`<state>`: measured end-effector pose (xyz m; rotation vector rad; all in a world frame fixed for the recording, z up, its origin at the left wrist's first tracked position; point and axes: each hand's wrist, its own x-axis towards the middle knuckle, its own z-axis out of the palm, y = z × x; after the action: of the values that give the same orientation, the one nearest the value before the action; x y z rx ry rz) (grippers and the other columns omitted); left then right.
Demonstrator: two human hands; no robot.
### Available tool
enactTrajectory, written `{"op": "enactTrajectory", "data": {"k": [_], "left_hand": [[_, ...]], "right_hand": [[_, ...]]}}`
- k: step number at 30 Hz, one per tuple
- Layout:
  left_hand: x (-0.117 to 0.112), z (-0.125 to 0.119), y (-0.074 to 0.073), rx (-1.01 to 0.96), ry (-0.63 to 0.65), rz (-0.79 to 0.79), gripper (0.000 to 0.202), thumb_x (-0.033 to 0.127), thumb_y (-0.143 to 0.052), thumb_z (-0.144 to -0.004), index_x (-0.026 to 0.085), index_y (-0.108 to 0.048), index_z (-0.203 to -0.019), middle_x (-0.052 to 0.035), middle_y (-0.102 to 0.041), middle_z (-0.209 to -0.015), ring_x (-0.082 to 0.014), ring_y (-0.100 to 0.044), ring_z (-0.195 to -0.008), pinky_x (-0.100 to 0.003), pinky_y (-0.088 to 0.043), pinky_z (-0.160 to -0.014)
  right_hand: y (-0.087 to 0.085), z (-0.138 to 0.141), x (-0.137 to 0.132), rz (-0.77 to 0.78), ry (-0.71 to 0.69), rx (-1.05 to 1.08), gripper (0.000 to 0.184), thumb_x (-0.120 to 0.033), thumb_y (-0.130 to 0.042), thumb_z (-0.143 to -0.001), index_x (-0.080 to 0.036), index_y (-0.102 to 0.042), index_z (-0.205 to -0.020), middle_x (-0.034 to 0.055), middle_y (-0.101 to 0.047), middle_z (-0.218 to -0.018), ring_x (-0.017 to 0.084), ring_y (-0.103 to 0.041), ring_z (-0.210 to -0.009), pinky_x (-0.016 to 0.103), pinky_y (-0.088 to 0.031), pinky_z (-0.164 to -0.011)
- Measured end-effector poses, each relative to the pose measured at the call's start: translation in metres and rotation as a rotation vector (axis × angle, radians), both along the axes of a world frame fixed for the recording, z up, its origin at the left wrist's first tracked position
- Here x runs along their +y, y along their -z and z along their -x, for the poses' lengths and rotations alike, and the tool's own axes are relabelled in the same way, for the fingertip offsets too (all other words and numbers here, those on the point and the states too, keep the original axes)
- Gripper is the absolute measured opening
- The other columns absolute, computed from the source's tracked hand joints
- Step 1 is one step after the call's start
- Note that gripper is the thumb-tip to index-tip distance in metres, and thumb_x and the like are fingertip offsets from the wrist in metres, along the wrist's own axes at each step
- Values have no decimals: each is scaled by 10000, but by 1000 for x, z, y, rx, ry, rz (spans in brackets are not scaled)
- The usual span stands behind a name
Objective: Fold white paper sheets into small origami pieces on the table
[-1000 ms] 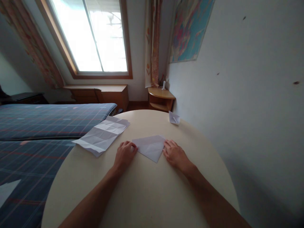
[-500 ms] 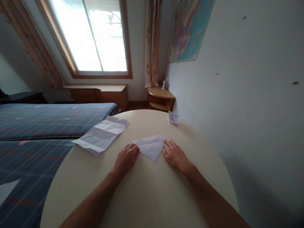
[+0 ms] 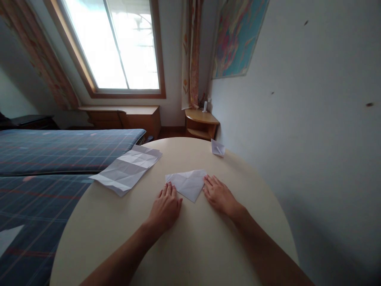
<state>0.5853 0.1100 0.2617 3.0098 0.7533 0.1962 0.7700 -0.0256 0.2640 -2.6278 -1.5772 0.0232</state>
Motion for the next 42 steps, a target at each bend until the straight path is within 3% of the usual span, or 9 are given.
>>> {"op": "enactTrajectory", "data": {"k": [8, 16, 23, 29, 34, 42], "left_hand": [[5, -4, -3, -81, -58, 7, 436, 312, -388, -981, 62, -559, -1295, -242, -516, -1406, -321, -477, -1329, -440, -413, -1052], [5, -7, 0, -76, -92, -6, 495, 334, -404, -970, 27, -502, -1346, -254, -473, -1441, -327, -425, -1368, -457, -397, -1073], [16, 4, -8, -39, 62, 29, 424, 387, -433, -962, 73, -571, -1210, -269, -463, -1439, -350, -405, -1380, -490, -397, -1080], [29, 12, -11, -78, 208, 70, 371, 413, -401, -981, 162, -586, -1182, -220, -521, -1400, -316, -370, -1410, -506, -386, -1096], [30, 11, -4, -89, 169, 64, 418, 418, -361, -990, 122, -571, -1199, -244, -489, -1424, -325, -371, -1407, -501, -403, -1078], [25, 5, -6, -37, 74, 6, 444, 382, -372, -987, 56, -556, -1226, -254, -500, -1407, -335, -446, -1346, -458, -403, -1078]], "right_hand": [[-5, 6, -3, 62, 2, 38, 594, -412, -282, -989, -151, -323, -1521, 124, -257, -1588, 315, -199, -1470, 493, -242, -1162], [-14, 14, -4, 137, 13, 109, 678, -430, -275, -973, -50, -238, -1533, 138, -175, -1605, 311, -160, -1480, 496, -208, -1181], [-7, 2, -7, 76, -83, 110, 694, -465, -342, -957, -29, -329, -1497, 165, -261, -1578, 285, -173, -1480, 448, -193, -1199], [-8, -5, -10, 34, -168, 93, 682, -488, -395, -952, -53, -387, -1476, 176, -309, -1557, 279, -216, -1469, 424, -177, -1211], [-11, -6, -9, -28, -194, 73, 570, -416, -334, -989, -70, -487, -1415, 164, -437, -1492, 235, -316, -1435, 392, -183, -1214], [-8, -5, -6, -25, -69, 50, 589, -453, -344, -984, -103, -458, -1443, 125, -437, -1504, 255, -313, -1430, 411, -221, -1192]]}}
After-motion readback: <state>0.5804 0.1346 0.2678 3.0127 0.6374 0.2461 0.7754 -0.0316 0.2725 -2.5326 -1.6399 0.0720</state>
